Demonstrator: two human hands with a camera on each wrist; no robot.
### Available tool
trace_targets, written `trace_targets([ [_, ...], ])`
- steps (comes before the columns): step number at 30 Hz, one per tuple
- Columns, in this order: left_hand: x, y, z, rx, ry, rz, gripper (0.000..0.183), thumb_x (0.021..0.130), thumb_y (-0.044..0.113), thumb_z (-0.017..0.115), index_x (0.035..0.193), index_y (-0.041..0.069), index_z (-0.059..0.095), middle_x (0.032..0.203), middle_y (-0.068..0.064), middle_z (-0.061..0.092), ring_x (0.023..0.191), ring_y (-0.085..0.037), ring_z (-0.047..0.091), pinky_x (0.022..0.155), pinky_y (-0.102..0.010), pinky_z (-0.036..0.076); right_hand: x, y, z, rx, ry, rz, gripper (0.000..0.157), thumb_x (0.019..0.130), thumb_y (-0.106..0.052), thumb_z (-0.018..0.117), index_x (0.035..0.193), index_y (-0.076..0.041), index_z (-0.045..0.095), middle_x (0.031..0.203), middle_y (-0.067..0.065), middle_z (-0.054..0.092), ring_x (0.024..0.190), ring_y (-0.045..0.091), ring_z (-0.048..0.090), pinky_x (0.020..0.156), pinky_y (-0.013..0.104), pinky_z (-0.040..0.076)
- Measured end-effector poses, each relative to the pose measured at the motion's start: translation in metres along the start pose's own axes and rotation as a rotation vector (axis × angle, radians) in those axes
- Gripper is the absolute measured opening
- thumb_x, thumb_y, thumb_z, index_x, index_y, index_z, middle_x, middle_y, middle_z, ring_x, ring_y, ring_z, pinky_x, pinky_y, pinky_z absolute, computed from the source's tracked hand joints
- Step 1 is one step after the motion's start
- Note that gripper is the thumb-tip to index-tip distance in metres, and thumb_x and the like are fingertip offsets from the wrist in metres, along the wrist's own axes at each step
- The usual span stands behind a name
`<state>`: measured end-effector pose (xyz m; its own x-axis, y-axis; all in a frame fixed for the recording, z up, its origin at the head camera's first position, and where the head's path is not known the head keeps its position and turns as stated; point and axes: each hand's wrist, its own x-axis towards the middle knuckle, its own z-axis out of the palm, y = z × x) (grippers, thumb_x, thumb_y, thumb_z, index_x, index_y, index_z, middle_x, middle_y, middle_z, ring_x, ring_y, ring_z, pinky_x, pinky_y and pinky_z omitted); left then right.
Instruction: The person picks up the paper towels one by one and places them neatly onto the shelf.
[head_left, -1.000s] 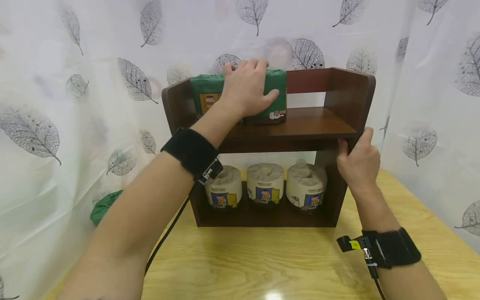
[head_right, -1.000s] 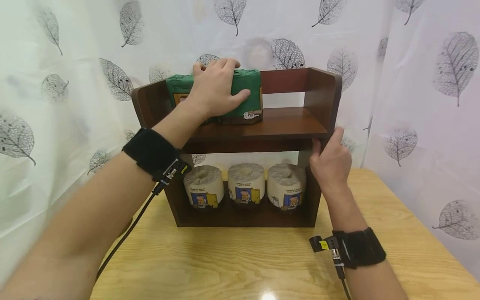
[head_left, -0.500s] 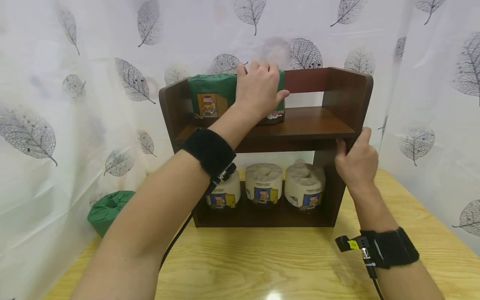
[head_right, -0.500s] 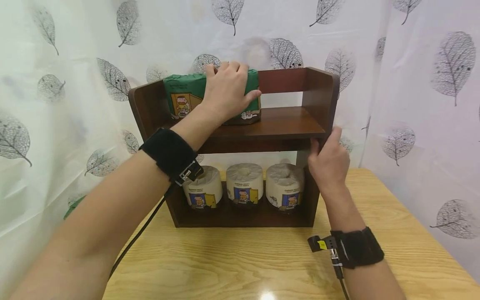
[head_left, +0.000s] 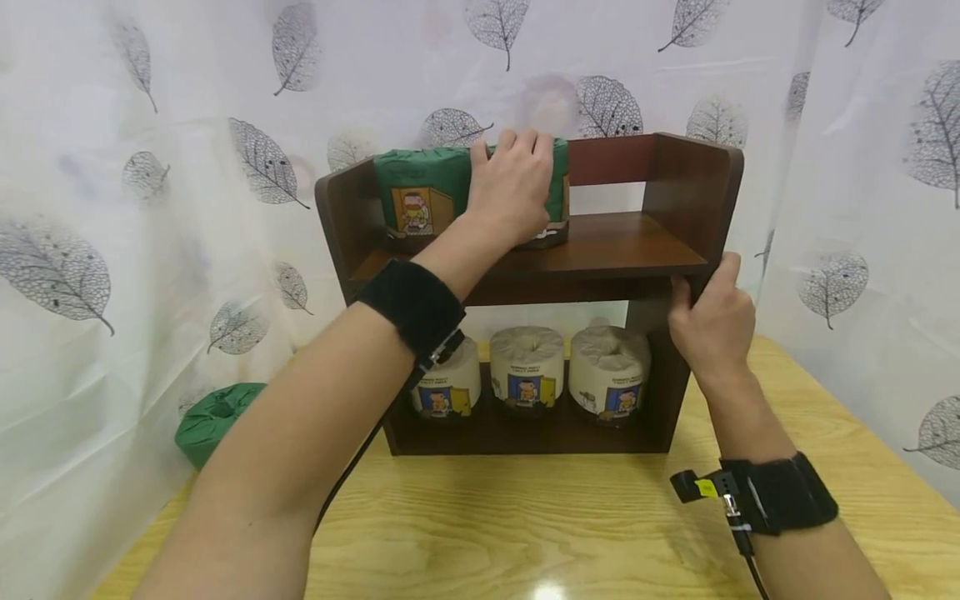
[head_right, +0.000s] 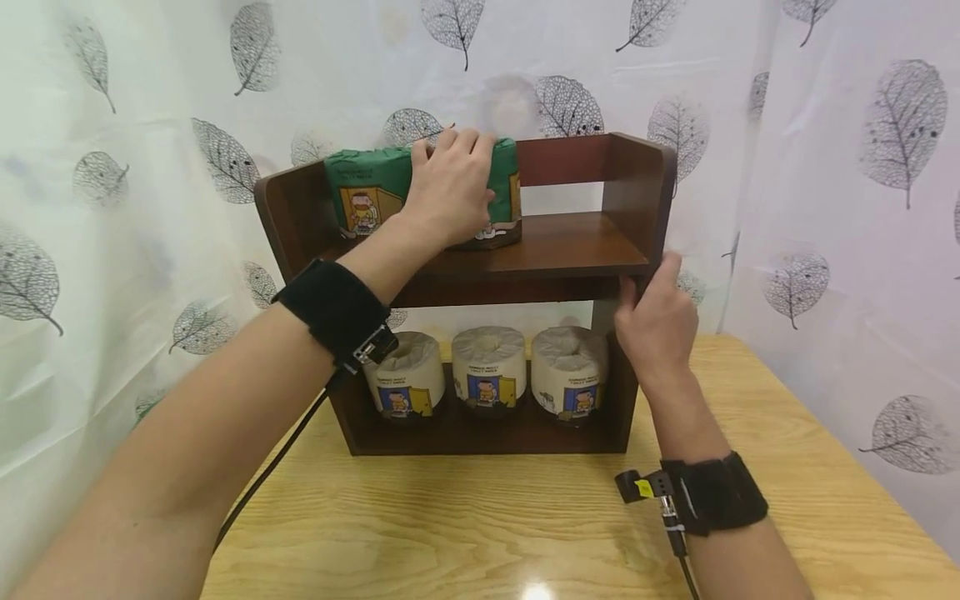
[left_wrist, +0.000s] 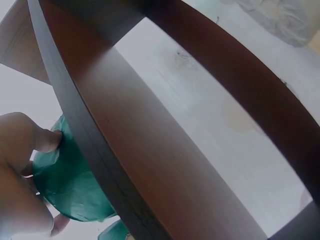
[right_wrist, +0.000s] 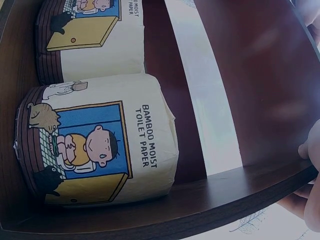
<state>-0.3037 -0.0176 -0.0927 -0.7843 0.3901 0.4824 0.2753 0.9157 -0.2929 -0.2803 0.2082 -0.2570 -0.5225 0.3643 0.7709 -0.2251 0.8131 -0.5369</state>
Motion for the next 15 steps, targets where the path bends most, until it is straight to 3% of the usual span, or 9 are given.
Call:
trace_targets([
  [7,0.001,-0.009,-0.002,-0.029,-0.045,0.027,0.083,0.085,0.034,0.058,0.149,0.017,0.008,0.149,-0.002,0.023,0.133,-0.023,0.022,0.105,-0.053,0.019,0.001,0.000,0.000,0.001,0.000,0.004,0.045,0.087,-0.034,0.053,0.112,0.001,0.040,0.078,0.033,0.055,0.078,0.054,0.052,0.064,0.063,0.040],
  [11,0.002,-0.012,-0.006,-0.011,-0.089,0.055,0.089,0.087,0.033,0.058,0.149,0.025,-0.005,0.151,-0.003,0.017,0.133,-0.026,0.021,0.105,-0.058,0.017,0.001,0.000,0.000,0.005,0.005,0.004,0.044,0.087,-0.033,0.053,0.112,0.001,0.040,0.078,0.033,0.055,0.078,0.054,0.052,0.064,0.063,0.040],
  [15,0.002,-0.016,-0.006,0.002,-0.113,0.068,0.089,0.087,0.032,0.059,0.148,0.032,-0.005,0.151,-0.004,0.016,0.132,-0.027,0.022,0.105,-0.060,0.015,0.000,0.000,0.000,0.005,0.005,-0.001,0.044,0.088,-0.033,0.053,0.112,0.001,0.040,0.078,0.033,0.055,0.077,0.054,0.052,0.063,0.063,0.040],
])
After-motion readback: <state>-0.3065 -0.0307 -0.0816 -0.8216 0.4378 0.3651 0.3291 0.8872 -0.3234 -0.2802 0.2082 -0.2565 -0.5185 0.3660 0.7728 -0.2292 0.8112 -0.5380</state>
